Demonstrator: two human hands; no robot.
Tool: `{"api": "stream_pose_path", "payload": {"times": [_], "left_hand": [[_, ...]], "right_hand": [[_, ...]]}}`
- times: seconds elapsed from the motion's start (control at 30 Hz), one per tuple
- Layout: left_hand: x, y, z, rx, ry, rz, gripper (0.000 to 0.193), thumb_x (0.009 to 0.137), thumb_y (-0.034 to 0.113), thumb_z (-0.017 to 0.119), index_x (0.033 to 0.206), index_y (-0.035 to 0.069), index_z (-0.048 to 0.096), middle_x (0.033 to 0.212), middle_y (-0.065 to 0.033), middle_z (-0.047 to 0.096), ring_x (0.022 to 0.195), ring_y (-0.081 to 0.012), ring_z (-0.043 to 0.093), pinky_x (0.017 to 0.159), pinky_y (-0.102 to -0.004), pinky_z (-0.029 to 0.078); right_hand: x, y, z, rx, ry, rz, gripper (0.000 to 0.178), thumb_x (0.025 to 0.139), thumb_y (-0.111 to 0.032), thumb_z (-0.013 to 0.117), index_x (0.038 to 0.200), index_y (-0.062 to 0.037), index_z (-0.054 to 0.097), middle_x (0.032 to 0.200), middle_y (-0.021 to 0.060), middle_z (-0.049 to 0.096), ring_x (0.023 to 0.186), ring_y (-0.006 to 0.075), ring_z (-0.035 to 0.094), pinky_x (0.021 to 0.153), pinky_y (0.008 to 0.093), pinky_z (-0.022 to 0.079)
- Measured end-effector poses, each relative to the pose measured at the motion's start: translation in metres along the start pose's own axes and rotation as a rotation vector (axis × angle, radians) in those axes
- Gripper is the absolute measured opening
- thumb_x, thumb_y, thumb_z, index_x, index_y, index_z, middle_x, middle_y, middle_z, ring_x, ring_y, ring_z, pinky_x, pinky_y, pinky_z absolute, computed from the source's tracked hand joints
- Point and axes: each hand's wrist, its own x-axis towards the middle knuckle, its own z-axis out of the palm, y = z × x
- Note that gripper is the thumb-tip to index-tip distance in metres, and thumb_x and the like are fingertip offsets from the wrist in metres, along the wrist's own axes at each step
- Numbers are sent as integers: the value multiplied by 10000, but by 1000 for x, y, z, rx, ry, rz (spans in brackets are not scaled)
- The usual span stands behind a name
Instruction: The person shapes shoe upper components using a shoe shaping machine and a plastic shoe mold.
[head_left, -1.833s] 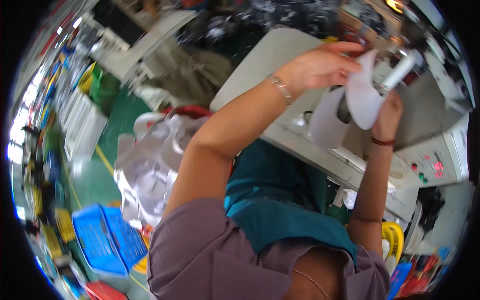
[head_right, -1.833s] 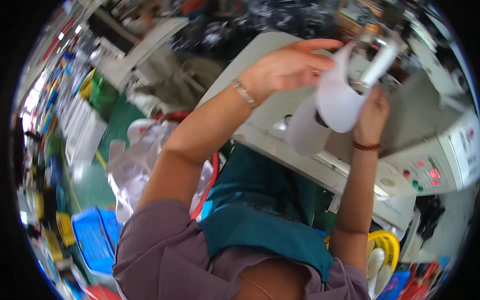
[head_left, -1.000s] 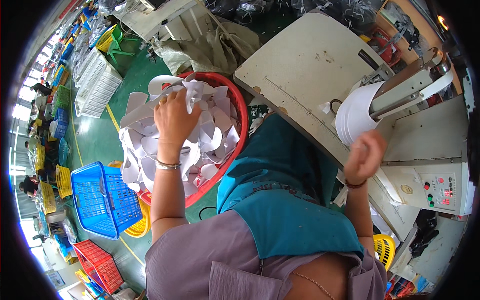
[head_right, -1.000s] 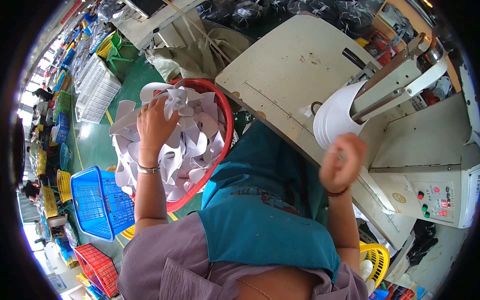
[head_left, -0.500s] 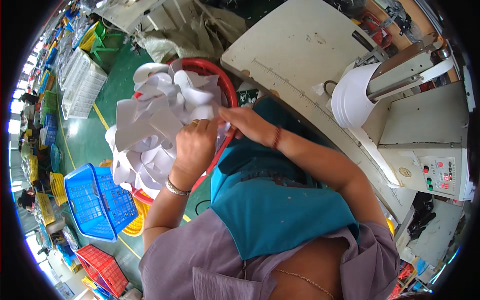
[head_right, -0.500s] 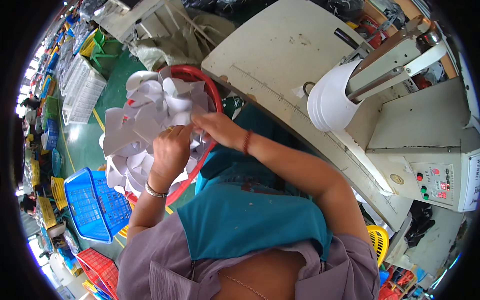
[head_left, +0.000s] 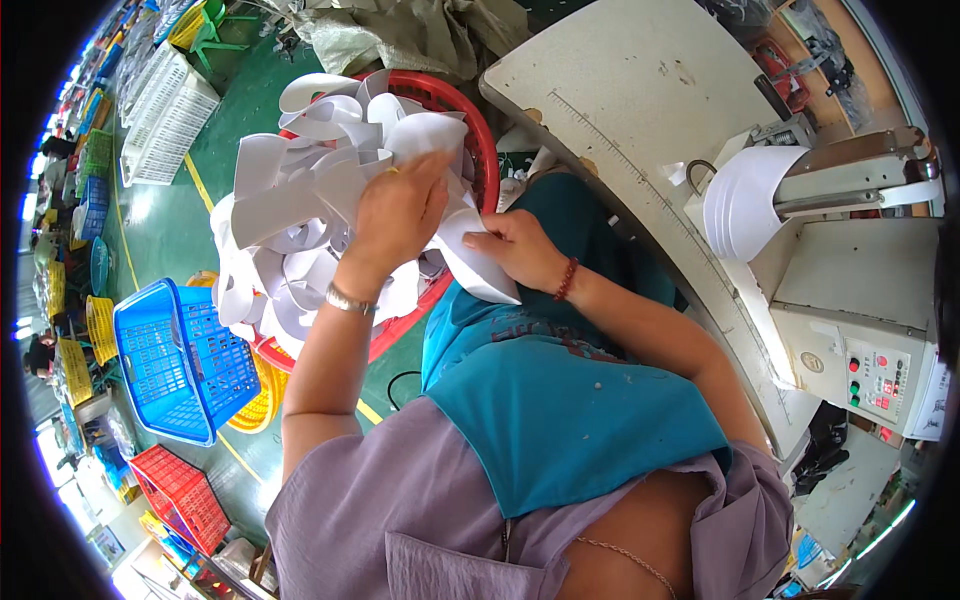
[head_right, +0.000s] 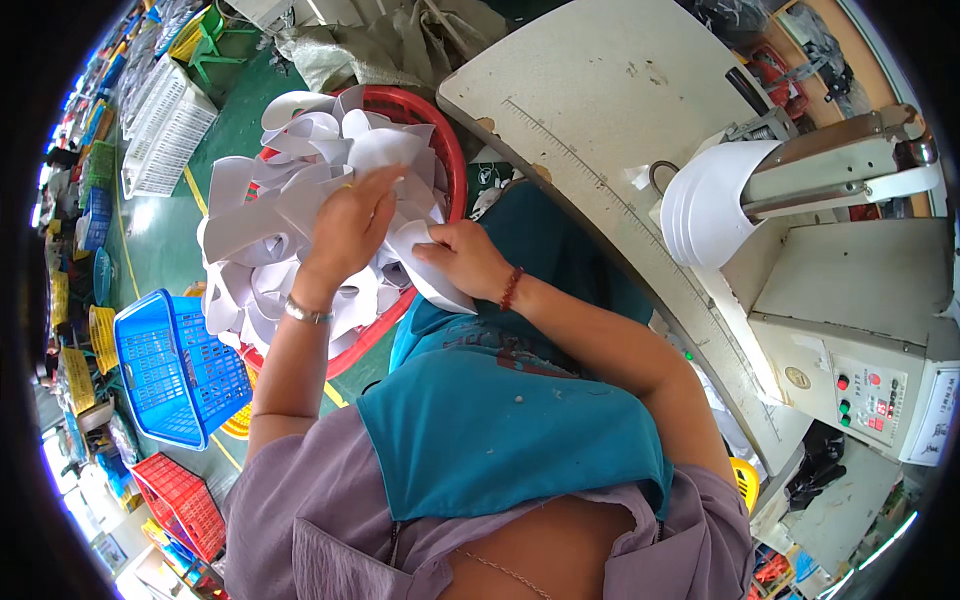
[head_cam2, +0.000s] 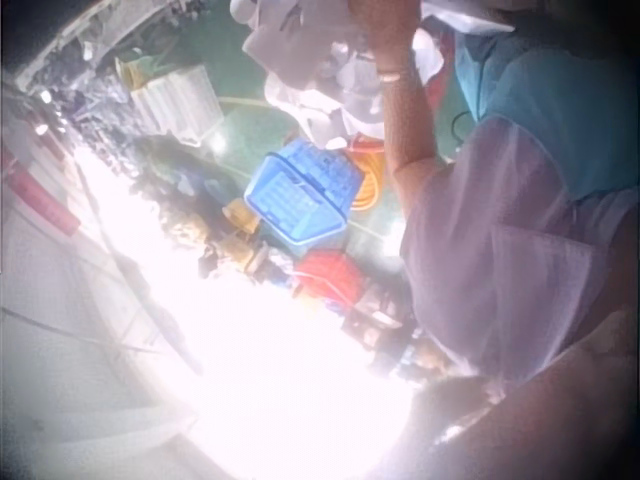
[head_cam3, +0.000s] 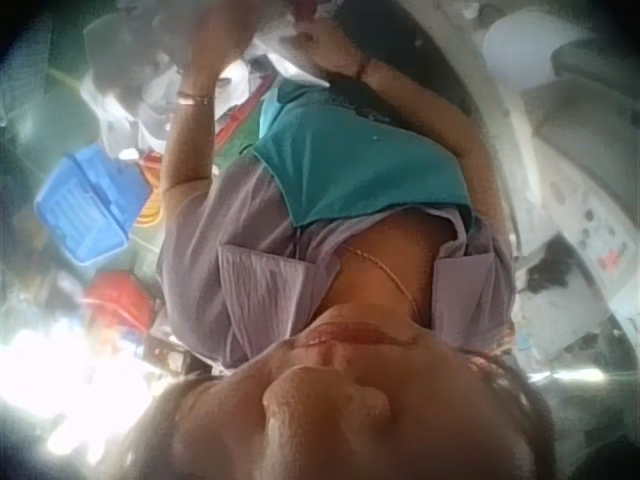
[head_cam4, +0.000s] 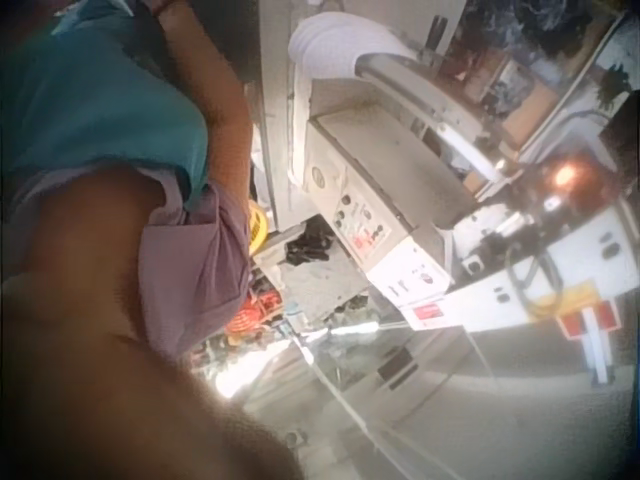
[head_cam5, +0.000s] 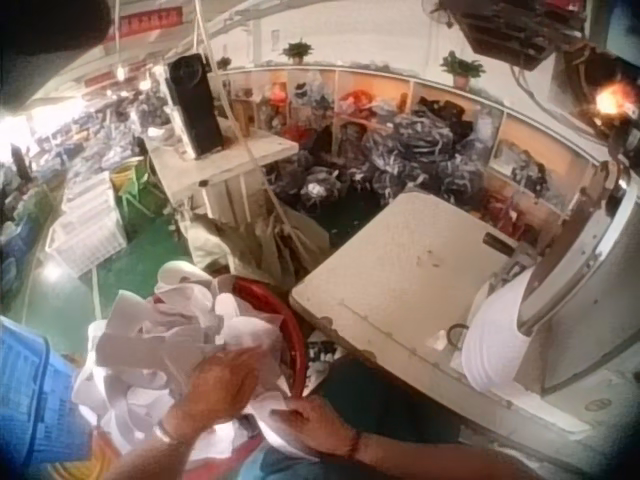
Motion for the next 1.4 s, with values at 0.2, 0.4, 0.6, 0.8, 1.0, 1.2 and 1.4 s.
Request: {"api": "stream_pose_path", "payload": {"times": [0.2,0.4,0.6,0.8,1.0,1.2,1.4], "left_hand": [[9,-31,18,229,-57,47,244,860,211,472,967,61,632,1056,-104,619,977,-293,568,853,-420,395],[31,-3,13,140,170,200,167,793,137,524,868,26,623,940,-105,625,855,-295,581,759,-411,417],[43,122,-5,-846,-364,254,222,825,171,581,930,-22,612,796,-95,609,732,-175,565,664,-280,434],[68,176,-9,-1182,-370,310,228,835,0,535,1047,-22,614,939,-56,641,864,-95,558,778,-246,448],[99,228,-45,-1424,-928,171,298,743,47,534,1016,-61,583,902,-109,643,811,-162,617,745,-267,484],[144,271,-44,-1229,-1076,336,320,755,110,570,1011,-82,566,891,-111,628,796,-174,607,726,-271,484],[195,292,-36,-1397,-953,350,140,822,132,606,888,11,633,839,-26,622,798,-86,563,735,-224,431]], "right_hand": [[-45,-30,-38,-20,-61,-170,94,800,-55,587,846,24,609,676,123,577,604,105,535,559,268,437],[-100,-65,-99,483,114,-209,207,866,-29,538,1051,57,573,997,62,605,897,123,571,779,250,454],[-112,-85,-118,6,386,-446,230,865,-62,544,1077,25,555,947,74,549,846,134,539,716,252,429],[-140,-130,-137,-637,588,-535,246,817,-115,597,1012,31,562,857,123,579,682,243,581,545,293,434],[-161,-161,-166,-266,826,-733,310,876,-225,540,1053,29,554,935,131,600,826,181,579,730,298,443],[-179,-160,-204,363,570,-423,214,875,-214,592,963,-19,594,851,-25,587,783,29,516,692,185,417],[-191,-176,-241,290,777,-601,122,862,-132,602,879,-12,619,799,-12,603,735,32,513,679,189,410]]}}
